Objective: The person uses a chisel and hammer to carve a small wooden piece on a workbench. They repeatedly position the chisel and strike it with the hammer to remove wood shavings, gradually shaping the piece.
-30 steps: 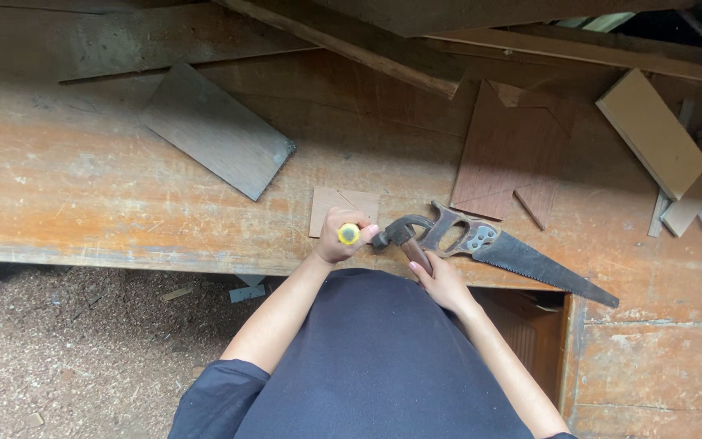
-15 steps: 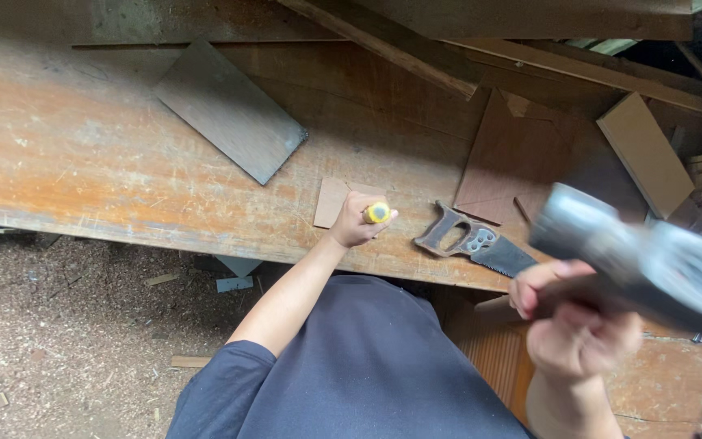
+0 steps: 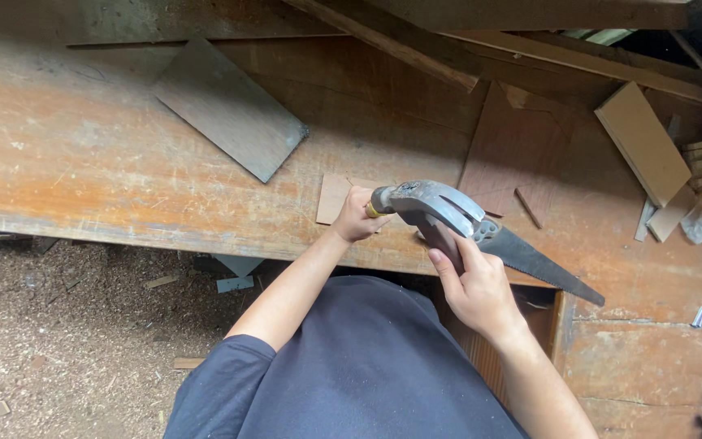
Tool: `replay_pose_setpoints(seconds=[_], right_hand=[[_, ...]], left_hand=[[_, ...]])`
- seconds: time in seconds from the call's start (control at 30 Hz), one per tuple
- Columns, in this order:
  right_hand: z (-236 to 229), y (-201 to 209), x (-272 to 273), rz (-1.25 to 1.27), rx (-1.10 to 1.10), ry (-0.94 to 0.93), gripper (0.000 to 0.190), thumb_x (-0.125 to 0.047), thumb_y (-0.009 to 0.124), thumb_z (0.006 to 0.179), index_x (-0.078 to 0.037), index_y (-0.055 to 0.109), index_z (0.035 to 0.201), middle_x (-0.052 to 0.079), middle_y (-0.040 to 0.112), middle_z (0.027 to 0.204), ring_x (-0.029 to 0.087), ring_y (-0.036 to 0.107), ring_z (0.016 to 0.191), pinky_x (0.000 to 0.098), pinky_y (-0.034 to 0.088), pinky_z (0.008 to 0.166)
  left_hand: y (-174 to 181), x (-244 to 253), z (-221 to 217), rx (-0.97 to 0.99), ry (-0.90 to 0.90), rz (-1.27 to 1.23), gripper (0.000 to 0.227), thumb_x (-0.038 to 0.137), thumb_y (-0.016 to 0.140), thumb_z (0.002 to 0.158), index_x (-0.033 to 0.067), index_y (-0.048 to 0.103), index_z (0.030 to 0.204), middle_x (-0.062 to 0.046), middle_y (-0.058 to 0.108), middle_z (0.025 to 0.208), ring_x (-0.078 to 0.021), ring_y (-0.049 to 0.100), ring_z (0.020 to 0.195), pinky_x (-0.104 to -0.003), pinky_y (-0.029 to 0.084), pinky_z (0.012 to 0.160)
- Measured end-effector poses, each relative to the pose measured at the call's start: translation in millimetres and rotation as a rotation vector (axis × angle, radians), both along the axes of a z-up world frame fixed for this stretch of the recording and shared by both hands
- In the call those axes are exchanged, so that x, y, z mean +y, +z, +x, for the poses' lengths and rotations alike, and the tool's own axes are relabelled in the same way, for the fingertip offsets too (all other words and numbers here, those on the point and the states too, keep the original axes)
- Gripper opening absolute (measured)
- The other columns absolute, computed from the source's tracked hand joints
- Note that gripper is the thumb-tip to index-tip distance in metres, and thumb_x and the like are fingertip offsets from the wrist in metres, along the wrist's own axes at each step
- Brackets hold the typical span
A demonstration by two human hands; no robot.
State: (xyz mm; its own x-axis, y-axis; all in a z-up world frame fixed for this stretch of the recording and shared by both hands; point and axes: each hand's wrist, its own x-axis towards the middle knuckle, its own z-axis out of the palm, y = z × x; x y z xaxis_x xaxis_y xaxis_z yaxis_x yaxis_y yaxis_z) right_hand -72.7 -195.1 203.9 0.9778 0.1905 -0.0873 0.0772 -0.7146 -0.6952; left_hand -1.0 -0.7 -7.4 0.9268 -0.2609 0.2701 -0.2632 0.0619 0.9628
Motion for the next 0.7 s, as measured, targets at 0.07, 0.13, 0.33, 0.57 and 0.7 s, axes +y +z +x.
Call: replay_pose_setpoints(seconds=[0.07, 0.13, 0.33, 0.57, 0.7], right_hand=[[-2, -1, 0, 0.008, -0.055, 0.009, 0.035, -0.020, 0.067, 0.098, 0.002, 0.062, 0.125, 0.024, 0.072, 0.084, 0.039, 0.075, 0.078, 0.0414, 0.057, 0.067], [1, -2, -1, 0.003, -0.040, -0.006, 0.031, -0.020, 0.067, 0.098, 0.002, 0.064, 0.119, 0.022, 0.072, 0.080, 0.034, 0.075, 0.072, 0.0392, 0.056, 0.064], [-15, 33, -24, 0.112, -0.186, -0.021, 0.022, -0.021, 0.057, 0.105, -0.001, 0.068, 0.103, 0.012, 0.069, 0.072, 0.020, 0.067, 0.061, 0.0315, 0.053, 0.058], [-24, 58, -29, 1.030, -0.231, -0.040, 0.035, -0.034, 0.060, 0.110, 0.001, 0.062, 0.115, 0.010, 0.068, 0.089, 0.019, 0.060, 0.071, 0.0311, 0.054, 0.068], [-4, 9, -5, 0.046, -0.052, -0.015, 0.022, -0.015, 0.062, 0.100, 0.001, 0.058, 0.115, 0.025, 0.068, 0.083, 0.039, 0.068, 0.070, 0.0437, 0.056, 0.062]], left_hand=[[-1, -2, 0, -0.032, 0.005, 0.002, 0.012, 0.003, 0.078, 0.079, 0.0013, 0.068, 0.085, -0.012, 0.067, 0.070, -0.0213, 0.068, 0.057, -0.032, 0.052, 0.056], [-1, -3, 4, -0.090, 0.009, -0.030, 0.012, 0.004, 0.077, 0.079, 0.0011, 0.069, 0.088, -0.012, 0.068, 0.073, -0.0220, 0.069, 0.063, -0.033, 0.053, 0.060], [8, -3, 7, -0.031, -0.021, -0.018, 0.019, 0.010, 0.077, 0.086, 0.0040, 0.065, 0.074, -0.007, 0.064, 0.065, -0.0179, 0.063, 0.057, -0.032, 0.048, 0.056], [15, -2, 7, -0.097, 0.017, 0.004, 0.028, 0.013, 0.077, 0.090, 0.0038, 0.059, 0.070, -0.009, 0.057, 0.063, -0.0189, 0.056, 0.055, -0.032, 0.042, 0.054], [12, -5, 4, -0.042, -0.007, 0.038, 0.018, 0.009, 0.078, 0.085, 0.0016, 0.063, 0.079, -0.012, 0.061, 0.069, -0.0259, 0.062, 0.060, -0.034, 0.047, 0.059]])
